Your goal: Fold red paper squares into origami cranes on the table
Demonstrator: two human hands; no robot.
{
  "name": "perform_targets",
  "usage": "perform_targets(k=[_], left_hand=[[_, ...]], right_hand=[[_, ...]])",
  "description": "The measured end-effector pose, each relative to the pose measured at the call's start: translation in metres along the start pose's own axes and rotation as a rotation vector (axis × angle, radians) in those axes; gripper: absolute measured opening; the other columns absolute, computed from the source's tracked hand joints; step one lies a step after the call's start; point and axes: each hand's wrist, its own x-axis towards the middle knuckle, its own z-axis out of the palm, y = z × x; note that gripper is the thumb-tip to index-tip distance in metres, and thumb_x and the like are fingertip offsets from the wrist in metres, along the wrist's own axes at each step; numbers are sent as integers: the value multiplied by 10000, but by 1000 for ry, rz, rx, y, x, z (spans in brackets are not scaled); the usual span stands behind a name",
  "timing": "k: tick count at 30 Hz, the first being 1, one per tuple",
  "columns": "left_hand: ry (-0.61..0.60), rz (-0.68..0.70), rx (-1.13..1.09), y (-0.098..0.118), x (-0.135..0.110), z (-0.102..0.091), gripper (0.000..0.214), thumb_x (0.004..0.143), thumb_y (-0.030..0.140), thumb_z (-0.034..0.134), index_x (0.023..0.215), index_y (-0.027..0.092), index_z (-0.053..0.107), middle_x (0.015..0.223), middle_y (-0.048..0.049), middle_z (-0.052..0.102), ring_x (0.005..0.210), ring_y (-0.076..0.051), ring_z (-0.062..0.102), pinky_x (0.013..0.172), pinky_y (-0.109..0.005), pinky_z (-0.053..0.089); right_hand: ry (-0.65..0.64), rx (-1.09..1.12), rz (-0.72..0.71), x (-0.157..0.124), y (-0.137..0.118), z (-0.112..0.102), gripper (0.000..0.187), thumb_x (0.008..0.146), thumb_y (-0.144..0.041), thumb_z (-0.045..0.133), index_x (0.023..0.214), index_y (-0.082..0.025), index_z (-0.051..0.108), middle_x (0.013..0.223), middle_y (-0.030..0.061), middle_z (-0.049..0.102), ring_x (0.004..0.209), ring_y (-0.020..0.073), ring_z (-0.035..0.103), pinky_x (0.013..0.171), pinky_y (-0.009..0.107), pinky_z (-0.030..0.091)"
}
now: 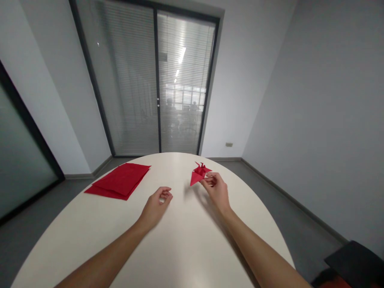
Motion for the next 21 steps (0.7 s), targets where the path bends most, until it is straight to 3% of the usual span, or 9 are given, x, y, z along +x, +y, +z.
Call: perform_targets(k=[3, 6, 12, 21], left_hand=[[-19, 11, 27, -2, -2, -1, 291, 799, 395, 608, 990, 180, 656, 866, -58, 699, 789, -195, 659, 687, -303, 524], [-61, 54, 65, -6, -3, -2, 248, 827, 359, 590, 995, 184, 643, 887, -58, 709, 826, -196, 675, 795, -336, 530], [-109, 157, 227, -15, -6, -1, 207, 821, 244, 594, 1018, 197, 637, 996, -71, 717, 947, -214, 676, 918, -389, 506], [-130, 212, 319, -14, -8, 5, 220, 837, 194, 593, 1054, 196, 631, 1048, -75, 705, 1004, -215, 658, 954, -394, 497]], right_hand=[[103, -150, -26, 8, 8, -19, 374, 787, -515, 720, 938, -210, 567, 856, 68, 711, 752, 223, 668, 669, 319, 507], [161, -289, 43, 11, 21, -28, 344, 785, -516, 705, 866, -210, 569, 798, 53, 706, 720, 219, 661, 663, 309, 494], [138, -535, 170, 15, 40, -25, 206, 833, -399, 638, 765, -223, 556, 748, 15, 699, 675, 183, 631, 605, 254, 419], [66, -705, 225, 15, 40, -22, 198, 791, -344, 686, 694, -227, 560, 673, 2, 655, 636, 176, 559, 560, 251, 291]])
